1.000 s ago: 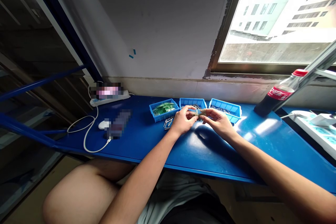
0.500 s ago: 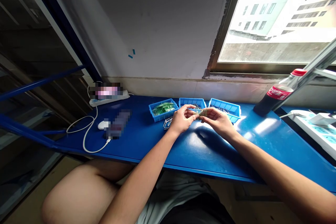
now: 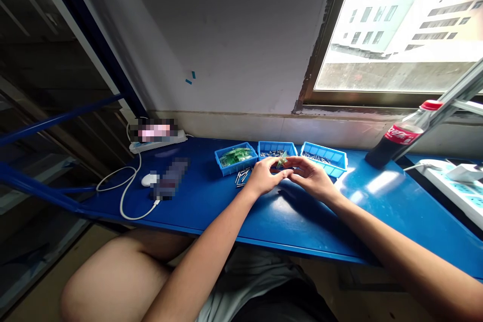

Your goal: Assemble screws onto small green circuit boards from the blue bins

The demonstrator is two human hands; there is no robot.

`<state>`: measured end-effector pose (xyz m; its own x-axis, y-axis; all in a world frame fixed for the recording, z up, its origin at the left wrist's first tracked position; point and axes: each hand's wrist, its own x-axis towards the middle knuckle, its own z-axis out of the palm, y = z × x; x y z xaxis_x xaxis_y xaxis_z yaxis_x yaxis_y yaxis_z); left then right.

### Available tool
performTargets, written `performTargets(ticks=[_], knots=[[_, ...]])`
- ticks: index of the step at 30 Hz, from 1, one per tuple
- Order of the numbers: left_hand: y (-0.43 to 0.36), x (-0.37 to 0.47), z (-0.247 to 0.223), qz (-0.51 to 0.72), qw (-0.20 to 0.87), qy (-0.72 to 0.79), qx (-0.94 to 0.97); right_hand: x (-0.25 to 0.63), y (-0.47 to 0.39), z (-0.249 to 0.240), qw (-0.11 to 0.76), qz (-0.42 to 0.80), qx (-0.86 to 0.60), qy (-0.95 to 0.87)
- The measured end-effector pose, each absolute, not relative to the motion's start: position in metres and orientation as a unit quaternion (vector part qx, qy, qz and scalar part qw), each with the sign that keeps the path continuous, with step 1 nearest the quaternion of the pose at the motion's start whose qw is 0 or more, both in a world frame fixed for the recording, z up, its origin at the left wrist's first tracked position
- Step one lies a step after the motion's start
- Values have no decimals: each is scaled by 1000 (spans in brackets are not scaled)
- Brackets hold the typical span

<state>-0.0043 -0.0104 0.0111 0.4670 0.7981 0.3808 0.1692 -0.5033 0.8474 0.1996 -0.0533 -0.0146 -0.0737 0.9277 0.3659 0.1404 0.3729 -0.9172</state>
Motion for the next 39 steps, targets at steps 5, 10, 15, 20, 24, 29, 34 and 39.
performTargets(ticks=[5, 10, 15, 20, 24, 29, 34, 39], knots=[[-7, -6, 13, 433, 372, 379, 728, 200, -55, -10, 550, 337, -452, -616], [-10, -6, 15, 423, 416, 343, 729, 206, -54, -6, 517, 332, -489, -620], [-10, -7, 12, 405, 454, 326, 723, 203, -55, 0, 487, 352, -466, -649], [-8, -3, 10, 426, 475, 322, 699, 206, -54, 1, 515, 361, -476, -615], [-8, -2, 10, 440, 476, 330, 686, 207, -54, 1, 522, 391, -492, -576], [-8, -3, 8, 432, 464, 320, 704, 200, -56, 4, 526, 412, -475, -573], [-9, -2, 9, 455, 410, 343, 712, 201, -57, 6, 546, 375, -483, -573], [-12, -3, 13, 440, 380, 340, 739, 203, -57, 2, 568, 339, -494, -564]])
